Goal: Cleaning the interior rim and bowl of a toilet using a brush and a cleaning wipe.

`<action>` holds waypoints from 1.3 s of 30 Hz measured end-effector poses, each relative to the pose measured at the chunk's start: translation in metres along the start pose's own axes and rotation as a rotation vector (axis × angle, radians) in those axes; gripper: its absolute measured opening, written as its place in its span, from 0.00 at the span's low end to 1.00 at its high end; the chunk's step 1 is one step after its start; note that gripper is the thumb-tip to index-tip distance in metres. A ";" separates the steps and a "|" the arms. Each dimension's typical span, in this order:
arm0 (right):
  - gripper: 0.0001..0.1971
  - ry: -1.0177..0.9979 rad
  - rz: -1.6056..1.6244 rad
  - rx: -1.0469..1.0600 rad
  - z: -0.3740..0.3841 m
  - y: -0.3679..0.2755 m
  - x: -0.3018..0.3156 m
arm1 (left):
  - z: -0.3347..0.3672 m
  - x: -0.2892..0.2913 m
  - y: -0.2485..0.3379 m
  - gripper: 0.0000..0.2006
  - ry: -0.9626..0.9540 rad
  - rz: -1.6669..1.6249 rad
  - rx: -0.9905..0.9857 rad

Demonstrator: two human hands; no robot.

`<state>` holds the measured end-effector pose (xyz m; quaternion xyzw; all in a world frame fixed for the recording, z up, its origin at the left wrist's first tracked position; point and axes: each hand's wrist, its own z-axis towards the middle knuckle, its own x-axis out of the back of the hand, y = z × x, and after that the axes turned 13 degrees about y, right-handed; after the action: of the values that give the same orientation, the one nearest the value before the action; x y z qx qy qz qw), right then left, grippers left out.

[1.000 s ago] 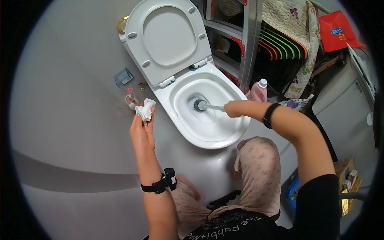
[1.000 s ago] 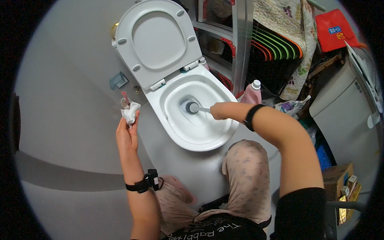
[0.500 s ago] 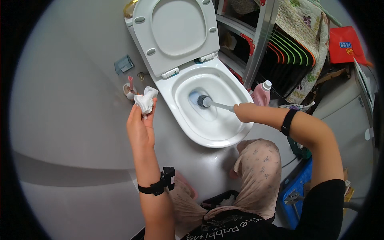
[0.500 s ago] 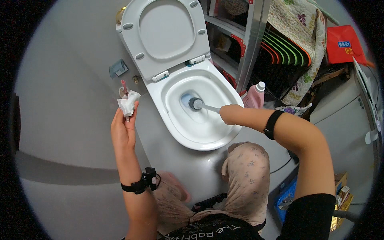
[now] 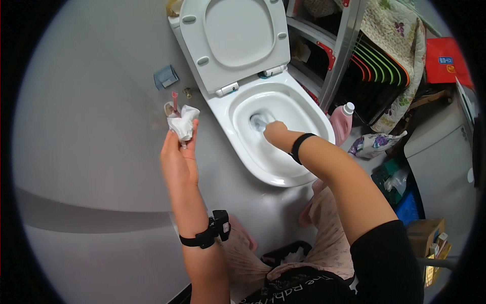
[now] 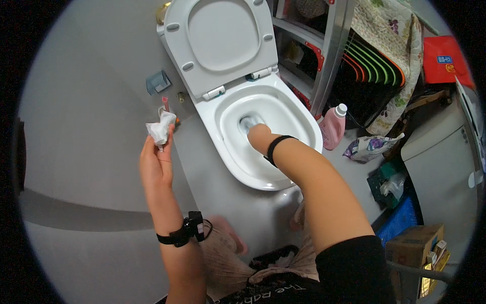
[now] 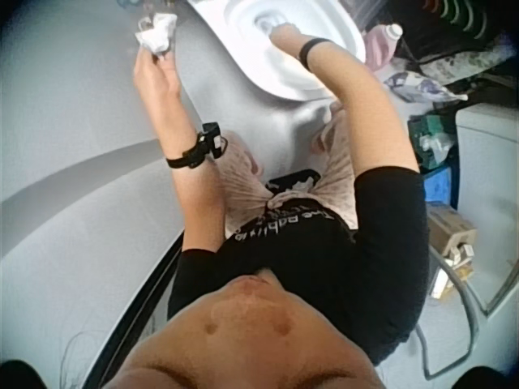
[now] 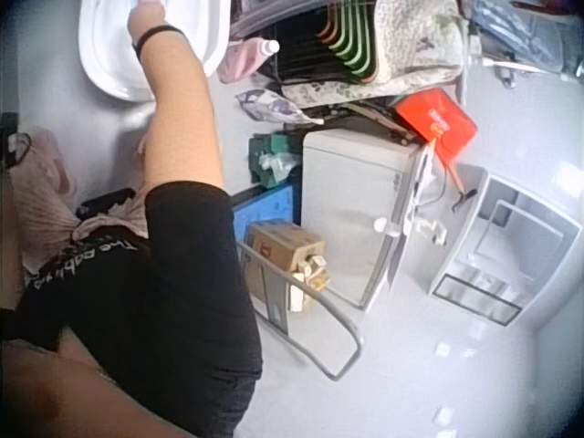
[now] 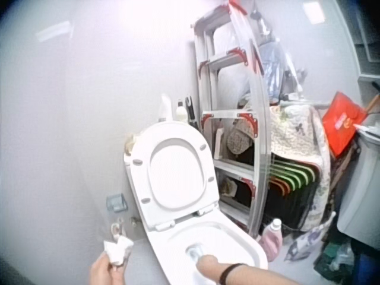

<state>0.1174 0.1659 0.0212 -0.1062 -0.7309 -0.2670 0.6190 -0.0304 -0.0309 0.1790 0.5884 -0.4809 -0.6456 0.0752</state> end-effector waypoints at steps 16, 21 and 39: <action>0.09 -0.085 -0.137 -0.040 -0.147 0.091 0.087 | -0.005 -0.003 -0.005 0.16 -0.074 -0.009 0.020; 0.18 -0.187 0.053 0.059 -0.179 0.070 0.099 | -0.003 0.000 -0.014 0.17 -0.057 -0.002 0.062; 0.12 -0.101 -0.106 -0.115 -0.225 0.095 0.135 | -0.002 -0.005 -0.021 0.16 -0.065 0.005 0.052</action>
<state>0.3263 0.1044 0.1964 -0.1164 -0.7493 -0.3351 0.5592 -0.0178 -0.0174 0.1682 0.5678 -0.5011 -0.6514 0.0458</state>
